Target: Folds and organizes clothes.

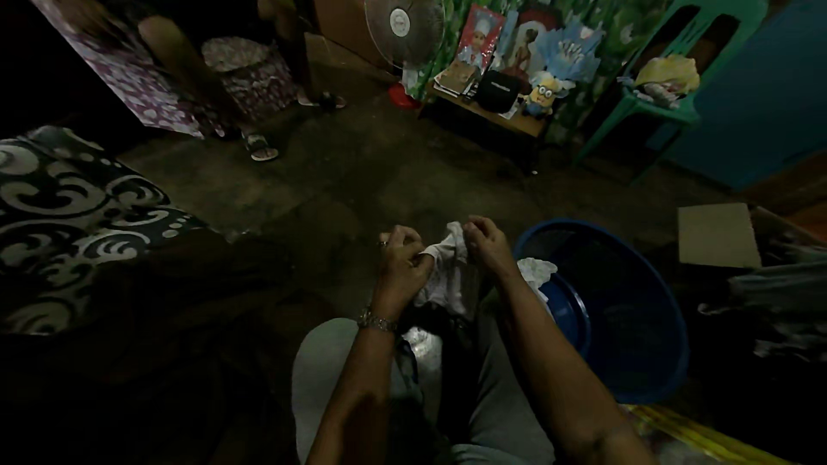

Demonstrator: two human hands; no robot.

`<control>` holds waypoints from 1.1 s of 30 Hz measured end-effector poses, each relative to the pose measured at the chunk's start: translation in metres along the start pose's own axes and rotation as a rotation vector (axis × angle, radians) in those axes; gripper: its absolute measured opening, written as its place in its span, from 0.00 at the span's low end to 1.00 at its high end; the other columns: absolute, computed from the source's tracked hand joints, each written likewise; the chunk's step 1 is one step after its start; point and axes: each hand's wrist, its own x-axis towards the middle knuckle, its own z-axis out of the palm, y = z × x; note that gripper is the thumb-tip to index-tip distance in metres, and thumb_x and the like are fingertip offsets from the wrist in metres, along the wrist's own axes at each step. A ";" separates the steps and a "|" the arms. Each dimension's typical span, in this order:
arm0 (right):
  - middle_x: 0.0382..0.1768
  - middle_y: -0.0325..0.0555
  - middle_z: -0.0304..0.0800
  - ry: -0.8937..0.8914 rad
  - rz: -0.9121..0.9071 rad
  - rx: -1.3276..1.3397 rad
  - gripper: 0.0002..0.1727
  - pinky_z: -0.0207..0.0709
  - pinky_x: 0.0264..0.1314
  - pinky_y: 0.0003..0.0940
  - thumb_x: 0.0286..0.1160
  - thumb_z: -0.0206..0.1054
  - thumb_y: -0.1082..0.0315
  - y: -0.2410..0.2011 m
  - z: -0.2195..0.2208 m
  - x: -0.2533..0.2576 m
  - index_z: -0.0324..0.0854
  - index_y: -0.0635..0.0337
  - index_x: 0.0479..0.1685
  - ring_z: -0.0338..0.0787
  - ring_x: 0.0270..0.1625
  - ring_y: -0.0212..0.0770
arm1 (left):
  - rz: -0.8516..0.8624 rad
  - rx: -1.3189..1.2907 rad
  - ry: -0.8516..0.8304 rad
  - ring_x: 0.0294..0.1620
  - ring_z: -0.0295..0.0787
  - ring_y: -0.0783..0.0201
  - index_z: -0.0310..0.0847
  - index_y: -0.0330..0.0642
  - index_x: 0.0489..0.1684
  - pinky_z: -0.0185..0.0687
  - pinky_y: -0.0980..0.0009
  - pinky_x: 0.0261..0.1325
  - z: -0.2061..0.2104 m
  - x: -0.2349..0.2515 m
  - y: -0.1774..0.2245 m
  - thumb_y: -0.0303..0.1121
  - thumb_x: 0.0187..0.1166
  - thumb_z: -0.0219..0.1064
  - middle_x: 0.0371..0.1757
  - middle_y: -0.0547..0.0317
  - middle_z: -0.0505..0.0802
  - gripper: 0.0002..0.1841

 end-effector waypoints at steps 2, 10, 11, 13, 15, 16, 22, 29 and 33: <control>0.63 0.60 0.83 -0.050 -0.069 -0.062 0.17 0.79 0.64 0.40 0.91 0.56 0.68 0.000 0.005 -0.002 0.75 0.70 0.70 0.85 0.59 0.45 | -0.096 -0.006 -0.031 0.42 0.84 0.61 0.88 0.32 0.27 0.81 0.63 0.48 -0.003 0.001 0.005 0.28 0.76 0.67 0.39 0.50 0.89 0.10; 0.29 0.41 0.82 -0.979 -0.110 -0.327 0.17 0.76 0.34 0.25 0.91 0.54 0.67 0.001 0.014 -0.012 0.83 0.68 0.62 0.77 0.25 0.27 | -0.451 0.254 -0.196 0.49 0.90 0.46 0.82 0.35 0.60 0.83 0.47 0.57 -0.008 0.008 0.020 0.33 0.78 0.67 0.46 0.42 0.91 0.16; 0.29 0.44 0.82 -1.042 -0.087 -0.399 0.18 0.76 0.33 0.28 0.93 0.52 0.66 0.002 0.023 -0.015 0.81 0.68 0.64 0.77 0.25 0.30 | -0.448 0.278 -0.214 0.51 0.90 0.47 0.82 0.35 0.62 0.82 0.48 0.58 -0.007 0.008 0.021 0.32 0.78 0.66 0.49 0.42 0.92 0.17; 0.29 0.45 0.82 -1.011 -0.042 -0.456 0.18 0.75 0.32 0.29 0.95 0.49 0.64 0.005 0.040 -0.021 0.80 0.70 0.59 0.77 0.25 0.32 | -0.446 0.309 -0.272 0.57 0.89 0.46 0.81 0.34 0.66 0.81 0.48 0.63 -0.005 0.008 0.024 0.31 0.79 0.65 0.55 0.41 0.91 0.18; 0.35 0.50 0.83 -0.826 0.001 -0.445 0.17 0.78 0.38 0.35 0.93 0.50 0.65 0.004 0.053 -0.024 0.79 0.71 0.59 0.81 0.31 0.37 | -0.433 0.316 -0.286 0.60 0.88 0.44 0.81 0.33 0.64 0.79 0.45 0.65 -0.002 0.007 0.024 0.31 0.80 0.64 0.57 0.39 0.91 0.17; 0.41 0.54 0.85 -0.723 0.004 -0.437 0.17 0.81 0.44 0.38 0.92 0.51 0.66 0.003 0.057 -0.024 0.78 0.70 0.62 0.85 0.36 0.40 | -0.414 0.317 -0.265 0.58 0.89 0.43 0.82 0.32 0.61 0.79 0.45 0.63 -0.001 0.006 0.024 0.31 0.80 0.64 0.54 0.39 0.91 0.16; 0.49 0.54 0.87 -0.195 0.159 -0.032 0.14 0.81 0.56 0.35 0.89 0.53 0.73 -0.007 0.058 -0.021 0.79 0.72 0.61 0.86 0.48 0.37 | -0.040 0.137 -0.123 0.40 0.94 0.52 0.91 0.32 0.42 0.87 0.53 0.52 0.007 -0.009 0.017 0.37 0.84 0.62 0.36 0.44 0.95 0.16; 0.76 0.61 0.76 -0.156 0.401 -0.046 0.20 0.64 0.79 0.27 0.91 0.49 0.77 -0.030 0.026 -0.036 0.67 0.78 0.77 0.76 0.74 0.39 | -0.041 -0.656 -0.372 0.42 0.84 0.85 0.85 0.29 0.51 0.82 0.83 0.52 0.000 -0.021 0.042 0.28 0.88 0.56 0.41 0.68 0.91 0.13; 0.67 0.70 0.82 -0.192 0.141 -0.147 0.21 0.75 0.71 0.33 0.88 0.55 0.74 0.008 0.033 -0.022 0.72 0.81 0.72 0.85 0.65 0.47 | -0.194 -1.227 -0.267 0.47 0.93 0.78 0.90 0.55 0.50 0.89 0.76 0.55 -0.006 -0.027 0.038 0.45 0.86 0.62 0.45 0.72 0.97 0.12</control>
